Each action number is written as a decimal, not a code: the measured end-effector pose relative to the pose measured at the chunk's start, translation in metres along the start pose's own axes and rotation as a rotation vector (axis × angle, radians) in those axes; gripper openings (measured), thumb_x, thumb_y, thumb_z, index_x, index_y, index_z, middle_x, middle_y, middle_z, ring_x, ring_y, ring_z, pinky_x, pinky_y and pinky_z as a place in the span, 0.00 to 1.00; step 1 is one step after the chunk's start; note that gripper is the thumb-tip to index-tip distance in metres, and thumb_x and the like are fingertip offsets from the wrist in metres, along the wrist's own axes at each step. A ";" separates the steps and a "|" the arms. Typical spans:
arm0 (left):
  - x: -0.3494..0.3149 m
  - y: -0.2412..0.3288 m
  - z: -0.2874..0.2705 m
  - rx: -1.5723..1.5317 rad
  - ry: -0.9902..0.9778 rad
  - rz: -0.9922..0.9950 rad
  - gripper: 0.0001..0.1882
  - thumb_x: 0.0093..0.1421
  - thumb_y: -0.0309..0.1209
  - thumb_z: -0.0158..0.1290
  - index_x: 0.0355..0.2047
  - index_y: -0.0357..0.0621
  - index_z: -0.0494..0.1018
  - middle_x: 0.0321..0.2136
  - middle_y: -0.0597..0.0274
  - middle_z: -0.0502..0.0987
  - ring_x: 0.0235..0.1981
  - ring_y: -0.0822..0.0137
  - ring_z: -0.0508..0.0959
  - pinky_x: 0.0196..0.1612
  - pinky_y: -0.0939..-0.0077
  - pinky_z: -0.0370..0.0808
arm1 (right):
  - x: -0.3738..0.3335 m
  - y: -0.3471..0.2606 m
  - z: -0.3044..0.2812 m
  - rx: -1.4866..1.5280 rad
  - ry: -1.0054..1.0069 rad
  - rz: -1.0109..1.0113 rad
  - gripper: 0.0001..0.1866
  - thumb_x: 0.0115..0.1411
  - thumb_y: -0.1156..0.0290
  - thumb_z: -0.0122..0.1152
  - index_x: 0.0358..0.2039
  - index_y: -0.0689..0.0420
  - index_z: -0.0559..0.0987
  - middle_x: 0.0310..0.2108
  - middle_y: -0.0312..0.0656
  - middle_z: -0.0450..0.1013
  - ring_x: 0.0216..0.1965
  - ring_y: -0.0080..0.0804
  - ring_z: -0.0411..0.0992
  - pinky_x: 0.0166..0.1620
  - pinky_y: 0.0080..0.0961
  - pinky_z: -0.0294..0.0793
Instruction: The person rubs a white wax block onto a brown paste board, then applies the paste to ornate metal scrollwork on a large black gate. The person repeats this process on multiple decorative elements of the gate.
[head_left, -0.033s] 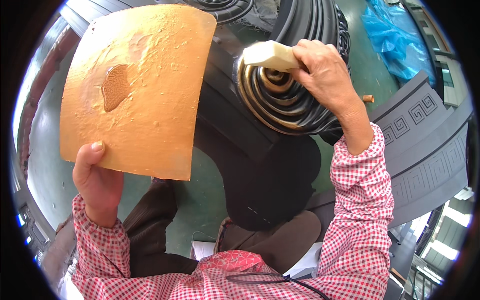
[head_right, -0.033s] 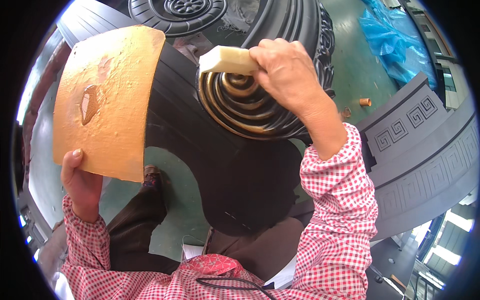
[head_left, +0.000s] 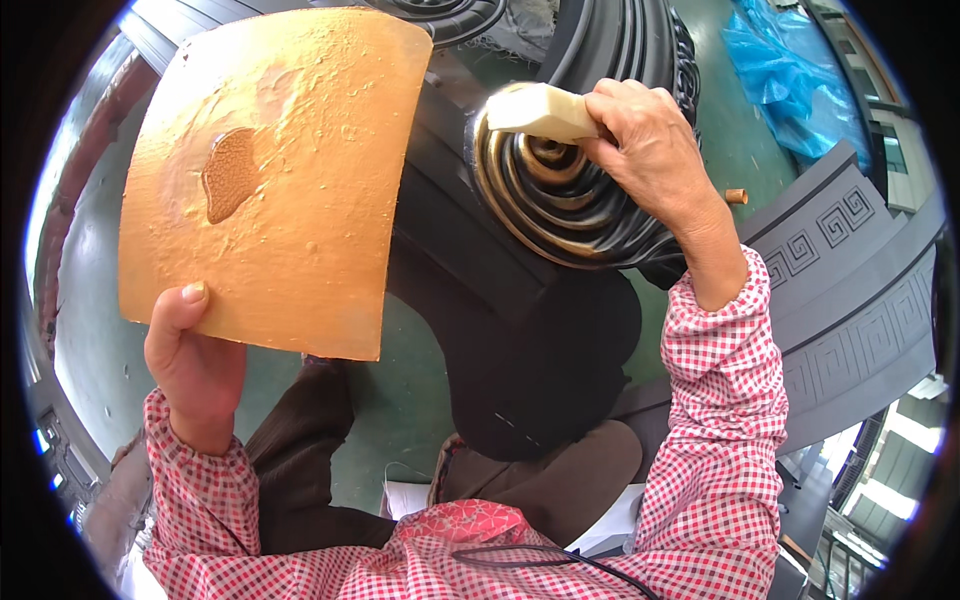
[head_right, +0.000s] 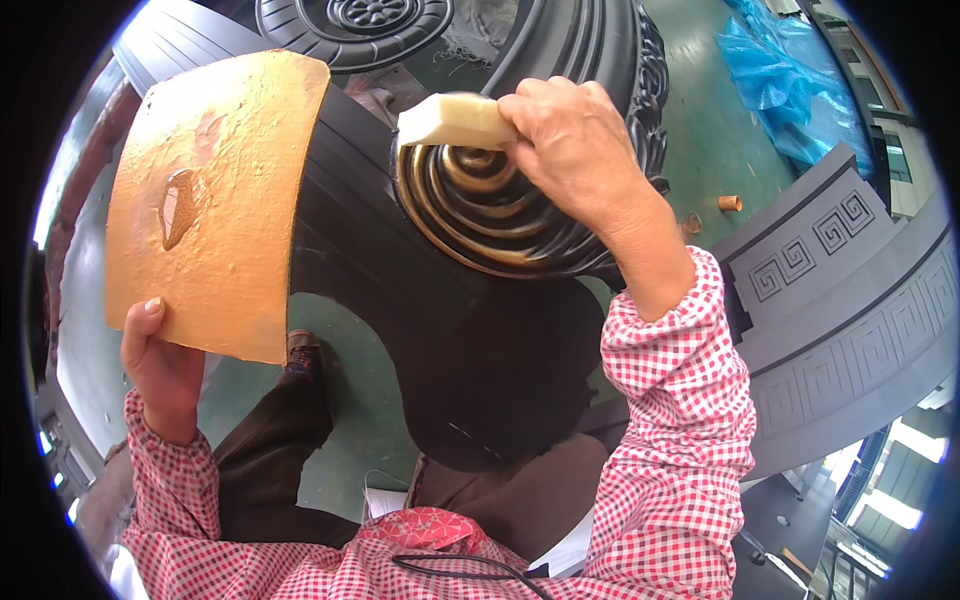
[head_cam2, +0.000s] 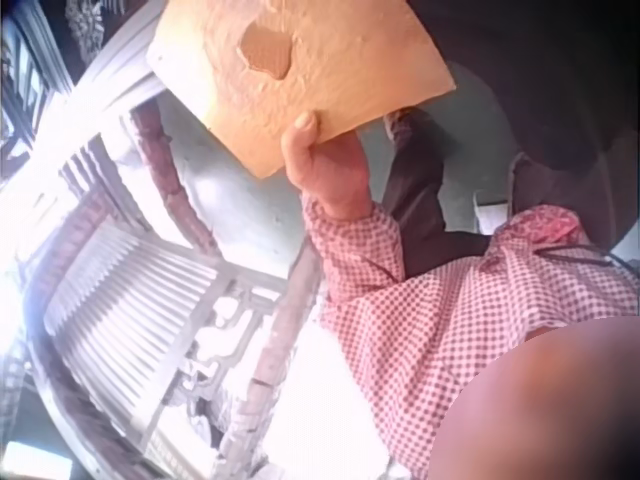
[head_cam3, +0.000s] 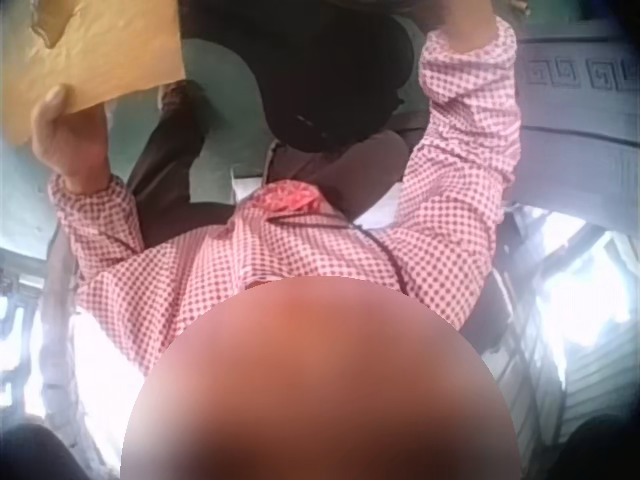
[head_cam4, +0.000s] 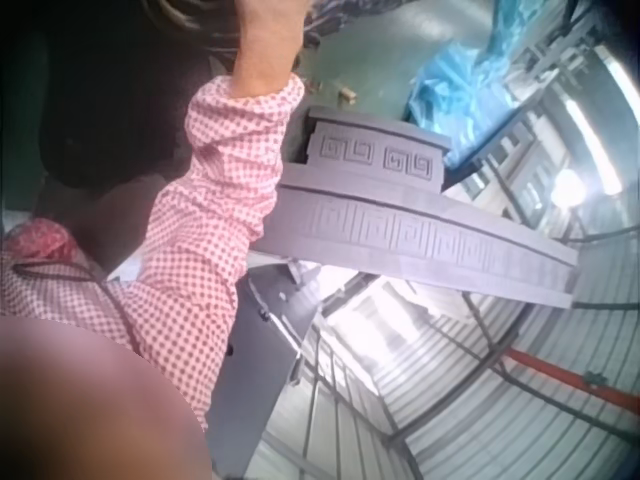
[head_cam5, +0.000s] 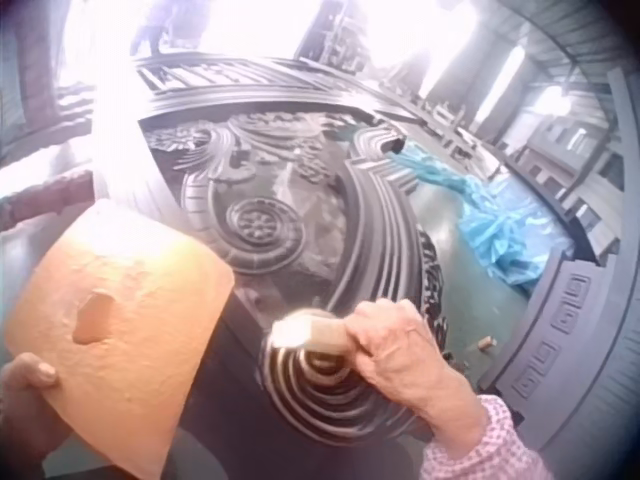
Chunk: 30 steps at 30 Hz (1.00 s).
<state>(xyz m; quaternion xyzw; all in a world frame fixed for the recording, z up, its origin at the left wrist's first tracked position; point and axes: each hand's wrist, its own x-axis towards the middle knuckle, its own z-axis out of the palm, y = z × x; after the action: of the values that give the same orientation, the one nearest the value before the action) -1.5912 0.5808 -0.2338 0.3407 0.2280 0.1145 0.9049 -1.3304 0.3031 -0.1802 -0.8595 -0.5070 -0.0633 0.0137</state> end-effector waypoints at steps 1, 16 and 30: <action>0.000 -0.001 0.000 0.018 0.002 0.010 0.29 0.54 0.29 0.44 0.56 0.32 0.56 0.53 0.51 0.66 0.54 0.60 0.68 0.56 0.66 0.64 | -0.002 -0.001 0.002 -0.010 -0.026 0.001 0.06 0.47 0.70 0.60 0.25 0.55 0.74 0.25 0.39 0.69 0.33 0.37 0.70 0.38 0.33 0.65; -0.002 0.002 0.003 -0.007 -0.015 0.015 0.28 0.53 0.28 0.44 0.55 0.32 0.56 0.52 0.52 0.67 0.53 0.60 0.69 0.56 0.66 0.64 | -0.003 0.012 -0.006 0.583 0.052 0.331 0.13 0.48 0.68 0.62 0.34 0.60 0.78 0.28 0.44 0.74 0.30 0.34 0.74 0.36 0.27 0.70; -0.004 -0.009 0.013 0.074 -0.003 -0.032 0.30 0.52 0.30 0.44 0.56 0.33 0.56 0.53 0.52 0.66 0.54 0.59 0.67 0.56 0.67 0.63 | -0.018 -0.009 0.001 0.332 -0.082 0.202 0.11 0.48 0.69 0.62 0.29 0.64 0.74 0.23 0.46 0.70 0.27 0.40 0.71 0.32 0.32 0.69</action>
<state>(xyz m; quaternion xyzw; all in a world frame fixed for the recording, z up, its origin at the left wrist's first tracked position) -1.5883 0.5651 -0.2302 0.3705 0.2364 0.0908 0.8937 -1.3466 0.2914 -0.1836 -0.8938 -0.4219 0.0577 0.1408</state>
